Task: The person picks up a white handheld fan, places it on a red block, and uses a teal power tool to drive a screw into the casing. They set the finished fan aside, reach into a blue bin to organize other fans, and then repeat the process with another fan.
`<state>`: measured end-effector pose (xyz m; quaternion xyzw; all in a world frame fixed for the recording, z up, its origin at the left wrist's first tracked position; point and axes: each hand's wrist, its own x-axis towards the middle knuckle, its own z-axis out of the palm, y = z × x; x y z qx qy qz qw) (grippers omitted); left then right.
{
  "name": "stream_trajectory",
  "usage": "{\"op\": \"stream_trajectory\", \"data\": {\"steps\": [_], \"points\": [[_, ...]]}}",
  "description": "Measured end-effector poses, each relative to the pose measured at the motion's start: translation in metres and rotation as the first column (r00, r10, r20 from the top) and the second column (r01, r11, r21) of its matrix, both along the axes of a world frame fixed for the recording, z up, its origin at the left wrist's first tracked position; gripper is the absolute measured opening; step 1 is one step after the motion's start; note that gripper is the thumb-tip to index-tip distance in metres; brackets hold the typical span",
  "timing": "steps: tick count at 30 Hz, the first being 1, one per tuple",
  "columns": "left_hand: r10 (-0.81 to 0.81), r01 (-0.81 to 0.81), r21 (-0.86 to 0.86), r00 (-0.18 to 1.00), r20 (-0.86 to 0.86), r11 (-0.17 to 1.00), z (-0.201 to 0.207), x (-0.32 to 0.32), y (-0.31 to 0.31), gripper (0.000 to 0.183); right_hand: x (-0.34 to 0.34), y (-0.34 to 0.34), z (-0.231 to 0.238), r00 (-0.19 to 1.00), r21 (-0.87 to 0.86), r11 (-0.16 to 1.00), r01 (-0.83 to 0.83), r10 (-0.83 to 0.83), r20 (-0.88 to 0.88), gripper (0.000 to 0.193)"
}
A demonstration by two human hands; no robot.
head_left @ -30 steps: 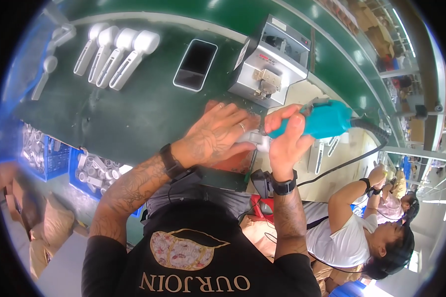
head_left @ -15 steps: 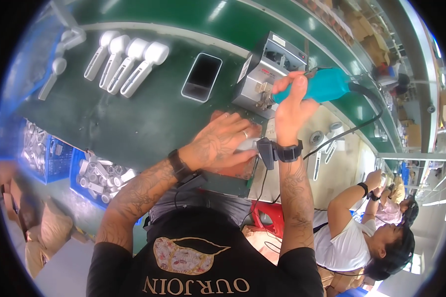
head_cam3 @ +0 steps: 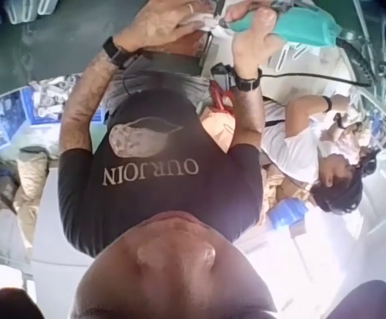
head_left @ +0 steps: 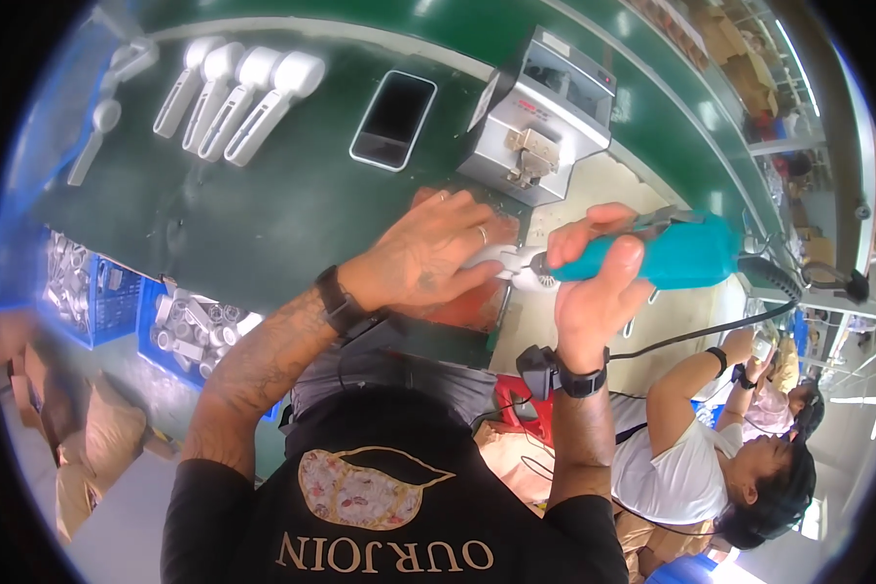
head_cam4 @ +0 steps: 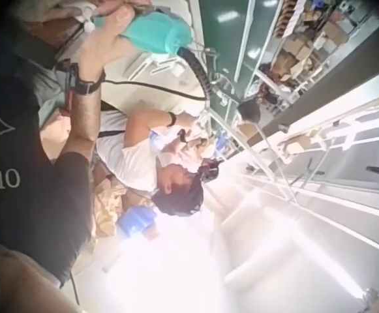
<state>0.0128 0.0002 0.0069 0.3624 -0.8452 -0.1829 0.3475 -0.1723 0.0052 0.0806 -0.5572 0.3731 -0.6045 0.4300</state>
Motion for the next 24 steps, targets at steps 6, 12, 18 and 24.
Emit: {"op": "stream_trajectory", "data": {"steps": [6, 12, 18, 24], "points": [[0.011, -0.012, 0.096, 1.000, 0.015, 0.995, -0.003, 0.000, 0.003, 0.042, -0.003, 0.009, -0.017, 1.000, 0.007, 1.000, 0.023, -0.023, -0.011, 0.058], [0.035, -0.035, 0.056, 0.999, 0.005, 0.998, -0.009, -0.001, 0.005, 0.042, 0.001, 0.012, -0.028, 1.000, 0.038, 0.999, 0.001, -0.001, 0.008, 0.050], [-0.038, 0.029, 0.104, 0.996, 0.083, 0.994, -0.001, 0.001, 0.001, 0.043, -0.001, 0.008, -0.036, 0.992, 0.016, 0.997, -0.078, 0.076, 0.097, 0.043], [0.012, -0.015, 0.073, 0.999, 0.040, 0.997, 0.007, 0.007, 0.002, 0.040, 0.006, 0.012, -0.040, 0.993, 0.026, 0.999, -0.035, 0.032, 0.117, 0.043]]}}
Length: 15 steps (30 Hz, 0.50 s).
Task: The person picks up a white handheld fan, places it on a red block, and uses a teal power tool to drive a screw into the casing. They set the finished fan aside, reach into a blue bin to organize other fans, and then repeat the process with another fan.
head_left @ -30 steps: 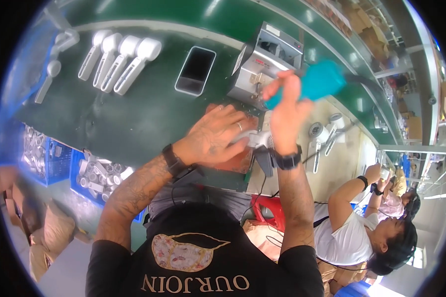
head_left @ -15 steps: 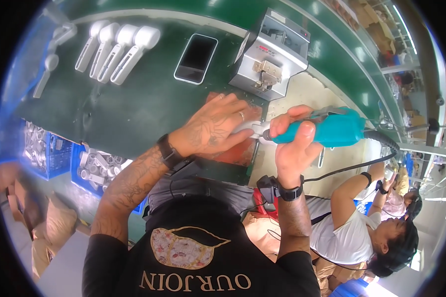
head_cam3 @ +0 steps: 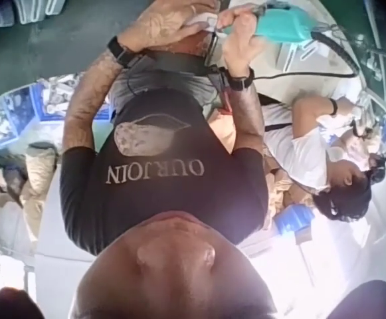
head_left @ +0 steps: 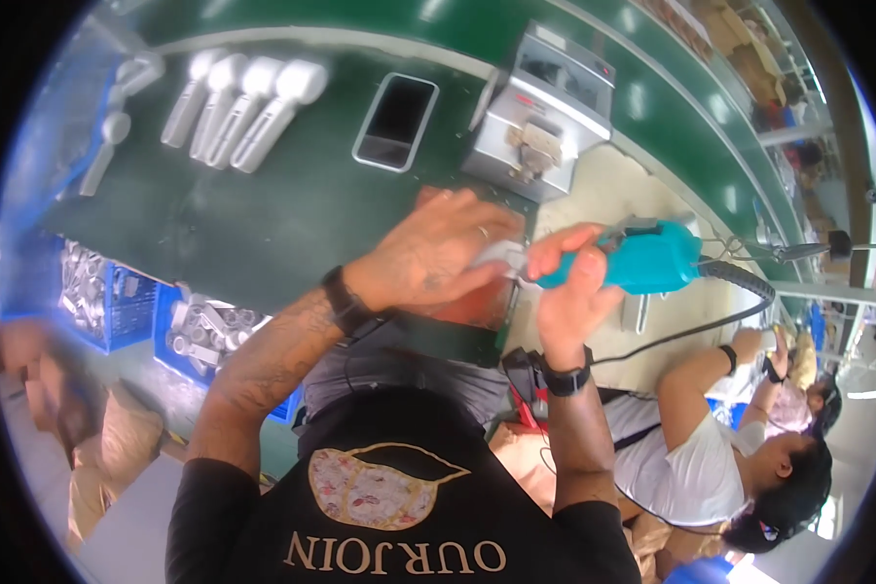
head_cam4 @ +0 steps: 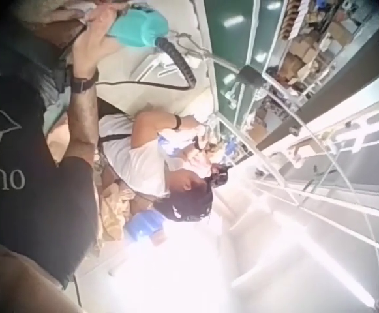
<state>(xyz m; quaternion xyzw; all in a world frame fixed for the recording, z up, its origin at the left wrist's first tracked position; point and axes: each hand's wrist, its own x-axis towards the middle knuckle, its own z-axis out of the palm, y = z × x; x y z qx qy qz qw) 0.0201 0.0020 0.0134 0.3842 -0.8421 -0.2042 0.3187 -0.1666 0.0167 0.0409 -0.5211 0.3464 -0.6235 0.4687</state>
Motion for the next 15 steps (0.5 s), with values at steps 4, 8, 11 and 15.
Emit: {"op": "stream_trajectory", "data": {"steps": [4, 8, 11, 15], "points": [[-0.149, 0.133, -0.242, 0.988, -0.048, 0.961, -0.006, -0.002, 0.013, 0.042, -0.009, 0.020, 0.013, 0.997, 0.120, 0.992, 0.046, -0.053, 0.050, 0.051], [-0.066, 0.056, -0.163, 0.996, -0.057, 0.985, 0.000, 0.024, 0.044, 0.040, -0.019, 0.051, 0.041, 0.982, 0.007, 0.994, 0.107, -0.107, 0.154, 0.063], [0.347, -0.348, -0.200, 0.937, -0.041, 0.916, 0.006, 0.068, 0.035, 0.036, -0.028, 0.068, 0.040, 0.977, -0.003, 0.986, 0.166, -0.164, 0.135, 0.065], [0.602, -0.594, -0.187, 0.798, -0.014, 0.782, -0.013, 0.127, -0.008, 0.036, -0.044, 0.083, 0.031, 0.976, 0.039, 0.976, 0.214, -0.215, 0.022, 0.068]]}}
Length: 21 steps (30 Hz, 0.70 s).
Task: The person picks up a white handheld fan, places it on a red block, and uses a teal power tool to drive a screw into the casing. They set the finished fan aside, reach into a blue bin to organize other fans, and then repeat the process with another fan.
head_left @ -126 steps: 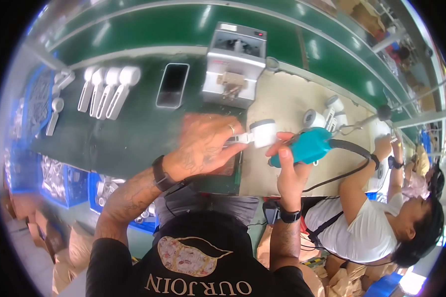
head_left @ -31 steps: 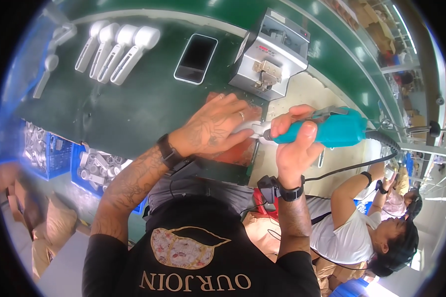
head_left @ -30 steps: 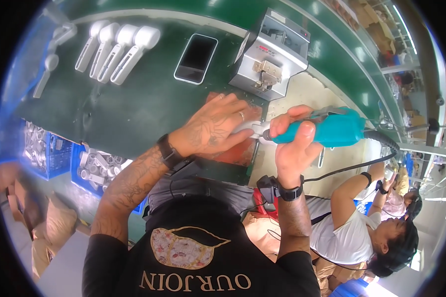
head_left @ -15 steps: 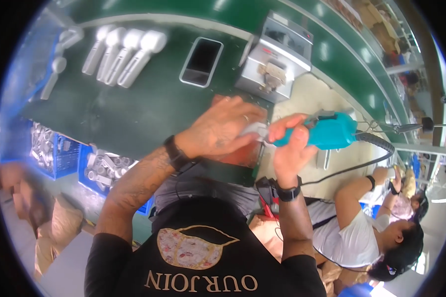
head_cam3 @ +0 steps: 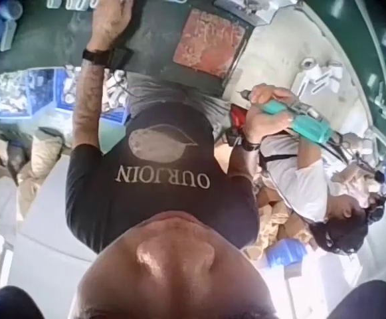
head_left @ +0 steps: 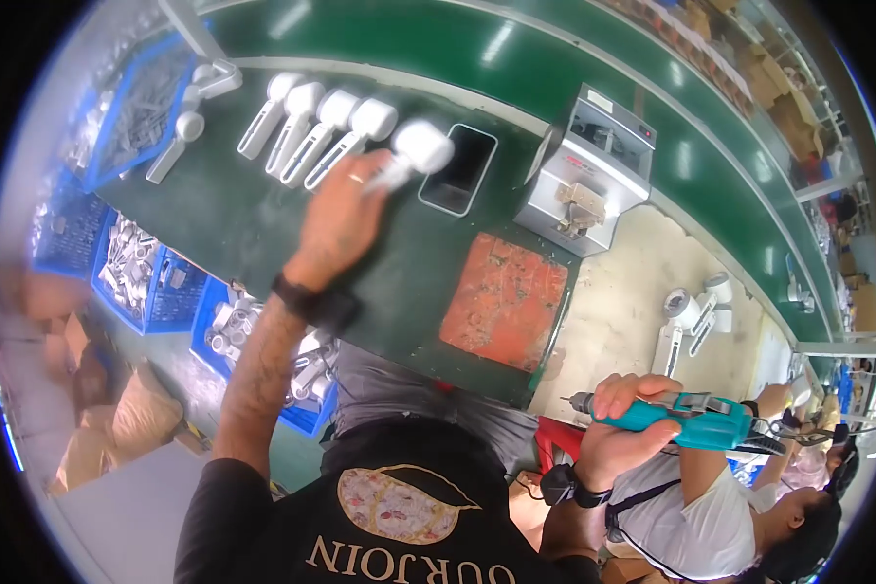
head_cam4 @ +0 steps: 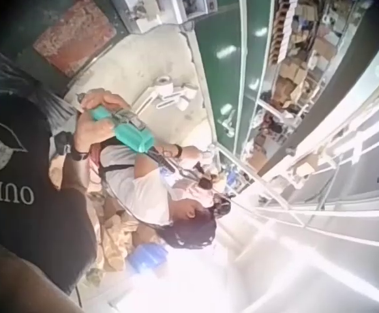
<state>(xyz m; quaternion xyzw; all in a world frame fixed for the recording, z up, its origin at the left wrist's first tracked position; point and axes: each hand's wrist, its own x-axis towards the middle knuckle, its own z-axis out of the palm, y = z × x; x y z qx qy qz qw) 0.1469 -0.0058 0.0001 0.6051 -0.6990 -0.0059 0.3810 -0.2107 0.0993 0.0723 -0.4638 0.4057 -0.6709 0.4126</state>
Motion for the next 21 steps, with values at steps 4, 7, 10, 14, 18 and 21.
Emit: {"op": "stream_trajectory", "data": {"steps": [4, 7, 10, 14, 18, 21], "points": [[0.137, -0.069, -0.210, 0.934, 0.329, 0.975, -0.010, 0.025, -0.023, 0.036, -0.001, 0.012, -0.006, 0.999, 0.031, 0.999, 0.027, -0.027, -0.025, 0.074], [-0.071, 0.075, -0.106, 0.997, 0.038, 0.992, 0.040, -0.068, -0.015, 0.029, -0.011, 0.024, -0.006, 1.000, 0.091, 0.996, -0.022, 0.023, -0.007, 0.075], [-0.464, 0.500, 0.118, 0.853, -0.240, 0.858, 0.037, -0.178, -0.015, 0.030, -0.021, 0.031, -0.007, 0.999, 0.086, 0.996, -0.037, 0.036, 0.010, 0.075], [-0.662, 0.699, 0.126, 0.710, -0.241, 0.704, 0.018, -0.321, -0.028, 0.047, -0.027, 0.041, 0.001, 1.000, 0.098, 0.995, -0.016, 0.018, -0.020, 0.075], [-0.625, 0.613, 0.356, 0.775, -0.095, 0.705, 0.010, -0.379, -0.041, 0.062, -0.033, 0.047, 0.002, 0.998, 0.119, 0.993, 0.016, -0.009, -0.057, 0.075], [-0.627, 0.607, 0.480, 0.766, -0.140, 0.634, 0.001, -0.392, -0.052, 0.059, -0.037, 0.050, -0.002, 0.998, 0.122, 0.992, 0.036, -0.030, -0.050, 0.076]]}}
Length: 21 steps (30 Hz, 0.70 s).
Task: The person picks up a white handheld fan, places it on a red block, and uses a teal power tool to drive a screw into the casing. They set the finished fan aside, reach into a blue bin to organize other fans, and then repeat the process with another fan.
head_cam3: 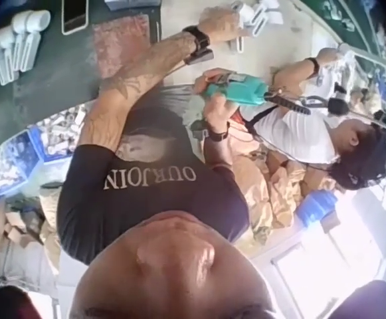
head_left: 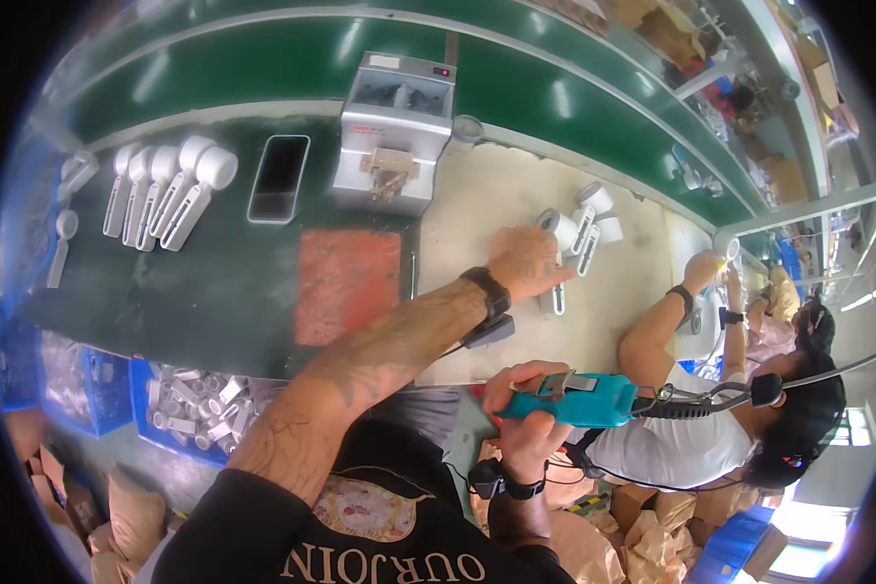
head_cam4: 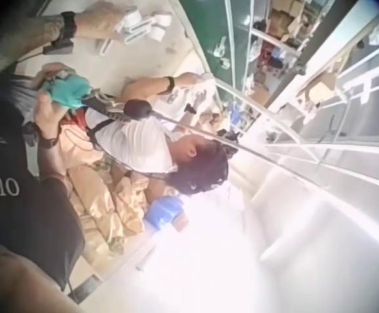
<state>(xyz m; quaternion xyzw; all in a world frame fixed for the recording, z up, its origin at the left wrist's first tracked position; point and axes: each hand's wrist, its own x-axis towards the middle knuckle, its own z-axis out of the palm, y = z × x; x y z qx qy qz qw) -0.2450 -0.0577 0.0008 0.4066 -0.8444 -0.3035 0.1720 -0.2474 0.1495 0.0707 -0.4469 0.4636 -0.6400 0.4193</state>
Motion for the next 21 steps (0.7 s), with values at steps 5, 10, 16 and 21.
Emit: {"op": "stream_trajectory", "data": {"steps": [5, 10, 16, 21], "points": [[0.129, -0.131, -0.051, 0.991, -0.030, 0.990, 0.003, 0.036, 0.001, 0.037, -0.011, -0.006, -0.014, 0.999, -0.031, 0.999, -0.008, 0.009, 0.040, 0.068], [-0.010, -0.158, -0.352, 0.902, -0.431, 0.923, 0.009, 0.112, 0.024, 0.025, -0.016, -0.044, -0.030, 0.978, -0.011, 0.997, 0.072, -0.073, -0.197, 0.066], [-0.035, -0.056, -0.311, 0.960, -0.279, 0.949, 0.045, 0.206, 0.055, 0.021, -0.008, -0.086, -0.039, 0.978, -0.019, 1.000, -0.013, 0.009, -0.207, 0.064], [-0.015, -0.081, -0.287, 0.949, -0.316, 0.955, 0.027, 0.248, 0.061, 0.023, 0.015, -0.107, -0.010, 0.986, -0.096, 0.995, -0.039, 0.022, -0.167, 0.065]]}}
